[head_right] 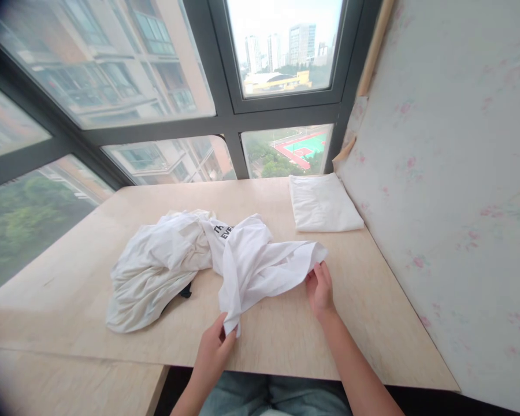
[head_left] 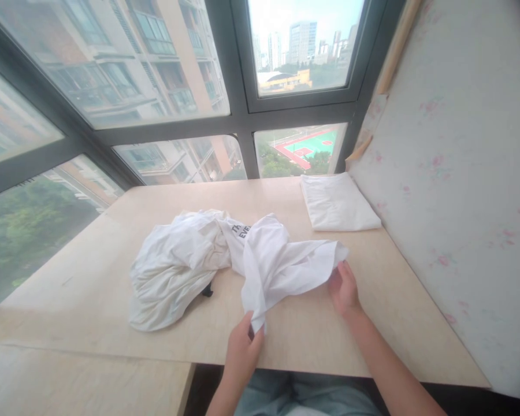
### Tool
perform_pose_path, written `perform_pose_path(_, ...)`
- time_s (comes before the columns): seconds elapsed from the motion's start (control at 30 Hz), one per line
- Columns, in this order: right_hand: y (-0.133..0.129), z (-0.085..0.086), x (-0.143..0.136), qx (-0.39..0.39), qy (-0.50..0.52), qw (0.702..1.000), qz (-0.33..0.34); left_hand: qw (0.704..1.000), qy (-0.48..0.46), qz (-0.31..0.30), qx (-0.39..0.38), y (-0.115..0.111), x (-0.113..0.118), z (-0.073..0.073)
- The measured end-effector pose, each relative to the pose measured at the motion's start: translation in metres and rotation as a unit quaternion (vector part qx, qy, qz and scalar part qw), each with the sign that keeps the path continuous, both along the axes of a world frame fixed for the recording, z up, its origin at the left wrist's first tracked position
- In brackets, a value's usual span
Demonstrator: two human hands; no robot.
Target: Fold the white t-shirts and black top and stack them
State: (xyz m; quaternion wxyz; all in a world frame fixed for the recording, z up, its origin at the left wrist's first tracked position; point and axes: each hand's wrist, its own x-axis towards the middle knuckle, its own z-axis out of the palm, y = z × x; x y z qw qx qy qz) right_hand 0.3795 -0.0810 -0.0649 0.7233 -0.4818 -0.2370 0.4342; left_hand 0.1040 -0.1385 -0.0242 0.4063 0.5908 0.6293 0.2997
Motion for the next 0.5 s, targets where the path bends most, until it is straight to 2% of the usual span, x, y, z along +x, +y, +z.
perform_pose_path(0.1, 0.000, 0.005, 0.000, -0.056, 0.027, 0.998, -0.024, 0.996, 0.070, -0.054, 0.028, -0.008, 0.010, -0.003)
perform_pose_path(0.17, -0.002, 0.016, 0.001, -0.080, 0.045, 0.995, -0.048, 0.994, 0.080, -0.067, 0.034, -0.011, 0.014, -0.002)
perform_pose_path(0.23, -0.009, 0.038, 0.006, -0.075, 0.053, 0.994, -0.065, 0.994, 0.068, -0.082, 0.032, -0.014, 0.014, 0.002)
perform_pose_path(0.3, -0.021, 0.067, 0.015, -0.047, 0.036, 0.995, -0.076, 0.994, 0.032, -0.099, 0.020, -0.017, 0.011, 0.008)
perform_pose_path(0.4, -0.050, 0.110, 0.036, 0.008, -0.036, 0.997, -0.068, 0.992, -0.034, -0.119, -0.009, -0.023, 0.001, 0.018)
perform_pose_path(0.5, -0.086, 0.137, 0.052, 0.016, -0.141, 0.989, -0.034, 0.989, -0.065, -0.131, -0.010, -0.025, -0.012, 0.025)
